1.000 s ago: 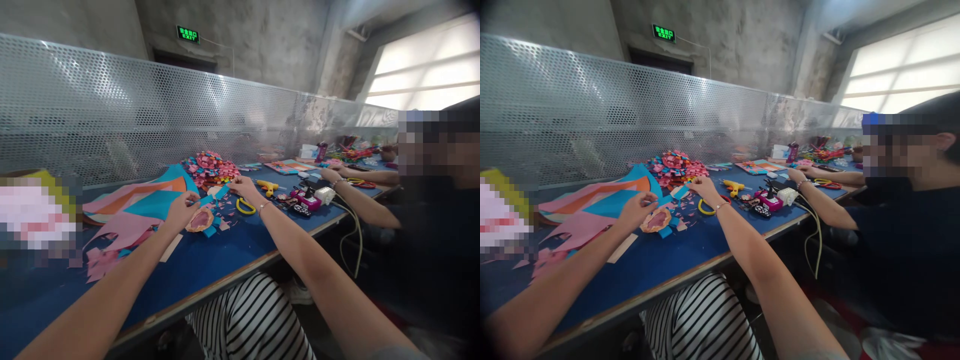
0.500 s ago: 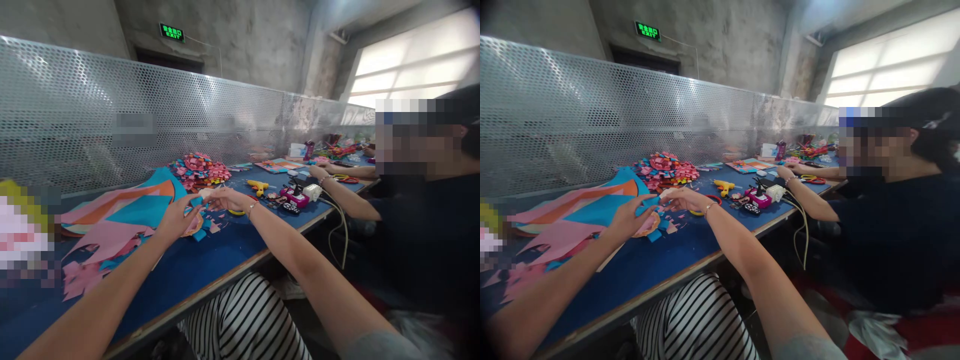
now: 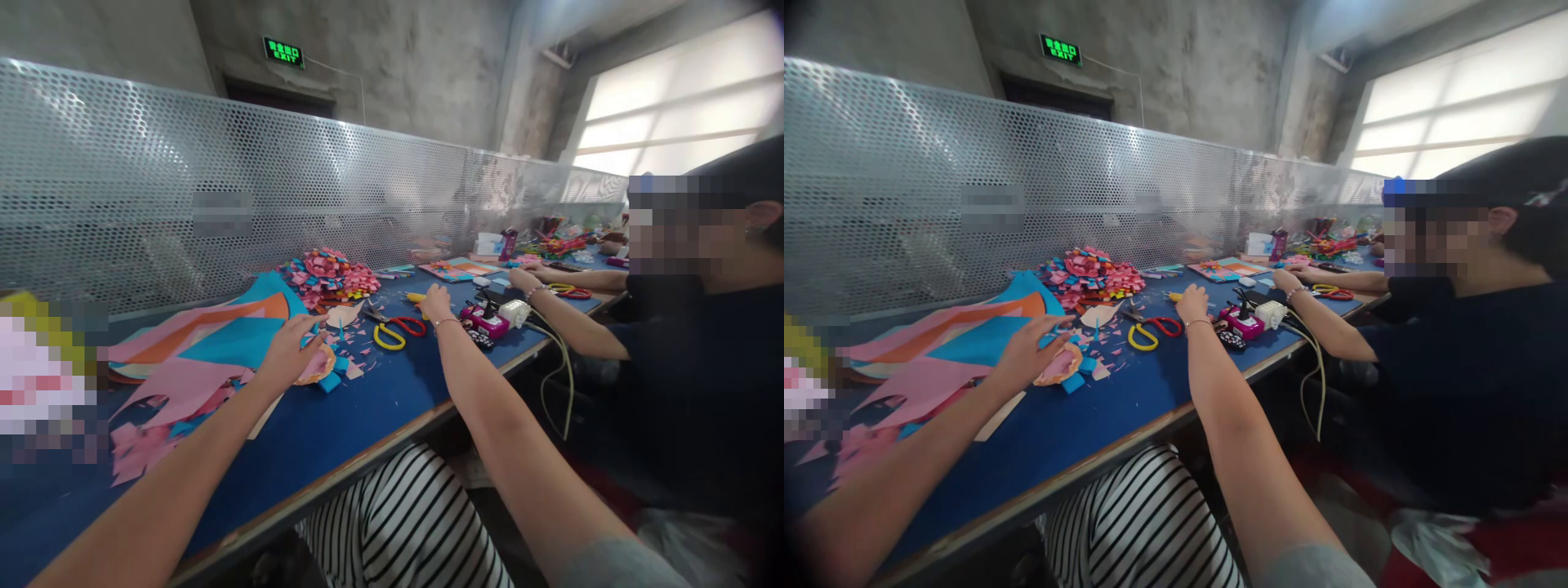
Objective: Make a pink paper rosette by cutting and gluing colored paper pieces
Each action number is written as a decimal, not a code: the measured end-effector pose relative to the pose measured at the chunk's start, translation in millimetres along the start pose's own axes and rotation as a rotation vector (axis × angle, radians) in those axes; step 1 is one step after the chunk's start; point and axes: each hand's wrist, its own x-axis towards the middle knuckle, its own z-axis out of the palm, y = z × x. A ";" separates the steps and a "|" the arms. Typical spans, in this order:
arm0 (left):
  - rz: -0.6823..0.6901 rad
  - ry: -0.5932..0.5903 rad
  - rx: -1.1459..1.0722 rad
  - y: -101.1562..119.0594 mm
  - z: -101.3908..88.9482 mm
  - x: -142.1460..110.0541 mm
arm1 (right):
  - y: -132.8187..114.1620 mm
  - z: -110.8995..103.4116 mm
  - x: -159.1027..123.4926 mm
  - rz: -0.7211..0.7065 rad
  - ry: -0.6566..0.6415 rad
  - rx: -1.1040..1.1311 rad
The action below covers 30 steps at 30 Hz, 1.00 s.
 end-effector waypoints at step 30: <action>-0.579 0.358 -0.722 -11.9 1.9 3.1 | -49.7 0.2 -17.4 -0.138 -0.016 1.107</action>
